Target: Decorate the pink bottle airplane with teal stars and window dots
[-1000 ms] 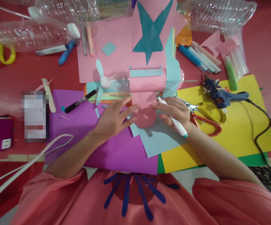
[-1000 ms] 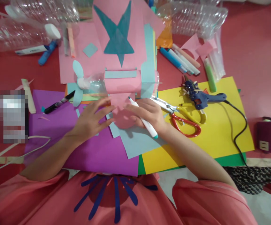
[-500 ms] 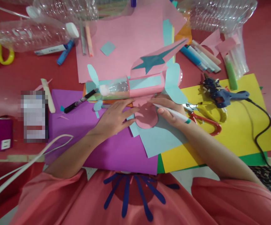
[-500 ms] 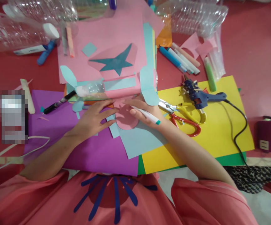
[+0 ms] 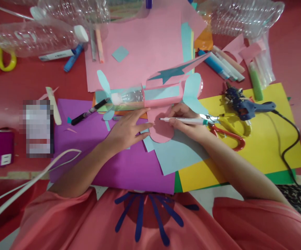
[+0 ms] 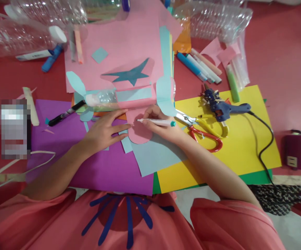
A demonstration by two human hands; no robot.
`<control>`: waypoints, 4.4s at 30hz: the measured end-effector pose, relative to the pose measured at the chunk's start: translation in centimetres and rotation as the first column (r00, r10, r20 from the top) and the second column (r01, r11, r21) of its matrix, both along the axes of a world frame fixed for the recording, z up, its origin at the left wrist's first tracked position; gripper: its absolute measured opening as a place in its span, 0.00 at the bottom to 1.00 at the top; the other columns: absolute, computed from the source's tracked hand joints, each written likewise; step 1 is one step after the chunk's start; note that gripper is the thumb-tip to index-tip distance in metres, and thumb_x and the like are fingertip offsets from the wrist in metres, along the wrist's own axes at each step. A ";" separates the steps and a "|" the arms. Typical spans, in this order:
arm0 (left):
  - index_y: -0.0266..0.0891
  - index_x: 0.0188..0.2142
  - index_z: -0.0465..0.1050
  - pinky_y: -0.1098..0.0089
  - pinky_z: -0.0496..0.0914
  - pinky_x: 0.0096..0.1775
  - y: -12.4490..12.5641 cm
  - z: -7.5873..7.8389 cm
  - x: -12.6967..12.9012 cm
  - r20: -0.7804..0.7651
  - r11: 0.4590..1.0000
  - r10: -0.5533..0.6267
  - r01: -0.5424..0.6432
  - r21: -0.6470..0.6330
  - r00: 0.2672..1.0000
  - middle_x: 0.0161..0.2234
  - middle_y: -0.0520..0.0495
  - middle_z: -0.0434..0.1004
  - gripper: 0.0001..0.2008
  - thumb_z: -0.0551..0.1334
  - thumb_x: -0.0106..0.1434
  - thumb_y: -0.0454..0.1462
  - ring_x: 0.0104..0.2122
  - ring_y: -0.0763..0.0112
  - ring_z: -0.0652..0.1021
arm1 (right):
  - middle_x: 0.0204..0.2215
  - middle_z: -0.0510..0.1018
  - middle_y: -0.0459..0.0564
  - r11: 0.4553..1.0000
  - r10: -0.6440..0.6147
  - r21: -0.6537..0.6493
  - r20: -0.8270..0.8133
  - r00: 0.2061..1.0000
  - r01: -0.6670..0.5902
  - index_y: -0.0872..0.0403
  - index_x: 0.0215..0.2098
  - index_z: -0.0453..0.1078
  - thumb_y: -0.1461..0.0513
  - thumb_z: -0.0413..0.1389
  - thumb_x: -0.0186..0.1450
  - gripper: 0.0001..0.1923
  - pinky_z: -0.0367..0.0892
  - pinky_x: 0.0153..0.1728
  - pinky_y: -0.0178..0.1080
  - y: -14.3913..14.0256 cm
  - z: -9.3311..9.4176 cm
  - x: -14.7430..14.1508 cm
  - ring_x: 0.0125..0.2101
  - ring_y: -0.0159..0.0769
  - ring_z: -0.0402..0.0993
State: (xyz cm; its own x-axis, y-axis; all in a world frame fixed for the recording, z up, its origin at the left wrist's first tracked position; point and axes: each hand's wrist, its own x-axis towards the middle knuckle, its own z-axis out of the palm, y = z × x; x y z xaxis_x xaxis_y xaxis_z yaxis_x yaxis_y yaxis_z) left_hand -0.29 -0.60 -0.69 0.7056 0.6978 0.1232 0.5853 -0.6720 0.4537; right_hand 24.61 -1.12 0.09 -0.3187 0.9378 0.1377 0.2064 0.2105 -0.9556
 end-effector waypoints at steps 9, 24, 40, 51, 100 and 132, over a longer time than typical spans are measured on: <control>0.42 0.46 0.78 0.53 0.69 0.58 0.0 -0.2 0.0 0.016 1.000 -0.026 0.026 0.008 1.000 0.63 0.39 0.63 0.12 0.58 0.70 0.42 0.61 0.53 0.70 | 0.23 0.72 0.44 0.989 -0.117 -0.092 -0.053 0.992 0.112 0.52 0.30 0.68 0.49 0.60 0.63 0.16 0.68 0.28 0.35 -0.1 0.7 -0.7 0.24 0.30 0.70; 0.45 0.46 0.79 0.52 0.69 0.58 0.1 -0.3 -0.2 -0.006 0.999 -0.031 0.031 -0.010 1.000 0.63 0.42 0.64 0.12 0.60 0.69 0.44 0.61 0.54 0.69 | 0.16 0.68 0.41 0.946 -0.320 0.016 -0.112 0.941 0.324 0.49 0.26 0.66 0.47 0.58 0.64 0.18 0.57 0.18 0.36 -0.2 0.4 -0.1 0.15 0.28 0.61; 0.43 0.46 0.79 0.51 0.69 0.58 0.1 0.2 -0.1 -0.016 0.998 -0.056 0.056 0.010 0.998 0.64 0.40 0.62 0.14 0.56 0.71 0.44 0.59 0.53 0.71 | 0.32 0.82 0.48 0.989 -0.007 -0.149 0.072 0.997 0.017 0.52 0.34 0.76 0.57 0.60 0.62 0.07 0.75 0.37 0.40 0.1 0.8 -1.8 0.34 0.36 0.79; 0.42 0.45 0.79 0.51 0.67 0.60 0.1 0.6 -0.1 -0.029 0.998 -0.041 0.039 -0.054 0.999 0.65 0.41 0.61 0.13 0.58 0.70 0.43 0.61 0.52 0.69 | 0.34 0.83 0.51 0.994 0.046 -0.100 0.075 0.996 -0.038 0.53 0.36 0.76 0.57 0.60 0.64 0.08 0.74 0.38 0.40 0.2 0.6 -1.9 0.35 0.36 0.79; 0.45 0.47 0.79 0.51 0.69 0.58 0.2 0.2 -0.2 -0.017 0.999 -0.042 0.042 -0.034 0.999 0.65 0.41 0.63 0.14 0.58 0.70 0.44 0.60 0.53 0.70 | 0.16 0.70 0.41 0.961 -0.270 0.020 0.284 0.920 0.276 0.50 0.20 0.61 0.63 0.54 0.53 0.06 0.57 0.22 0.35 0.3 1.2 -0.1 0.19 0.29 0.61; 0.45 0.48 0.78 0.52 0.69 0.57 0.2 0.3 -0.3 -0.016 0.998 -0.061 0.061 -0.008 0.998 0.64 0.40 0.62 0.14 0.57 0.71 0.44 0.60 0.53 0.70 | 0.14 0.66 0.41 0.916 -0.374 0.254 0.253 0.892 0.311 0.50 0.19 0.59 0.65 0.52 0.53 0.08 0.58 0.20 0.36 0.3 0.4 0.2 0.16 0.29 0.58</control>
State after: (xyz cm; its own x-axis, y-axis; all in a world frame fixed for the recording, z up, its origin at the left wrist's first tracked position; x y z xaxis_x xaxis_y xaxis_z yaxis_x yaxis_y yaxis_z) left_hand -0.56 -0.39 -0.42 0.7486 0.6544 0.1062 0.5508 -0.7031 0.4498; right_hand 24.79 -0.86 0.52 -0.0376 0.9574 0.2862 0.5618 0.2571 -0.7863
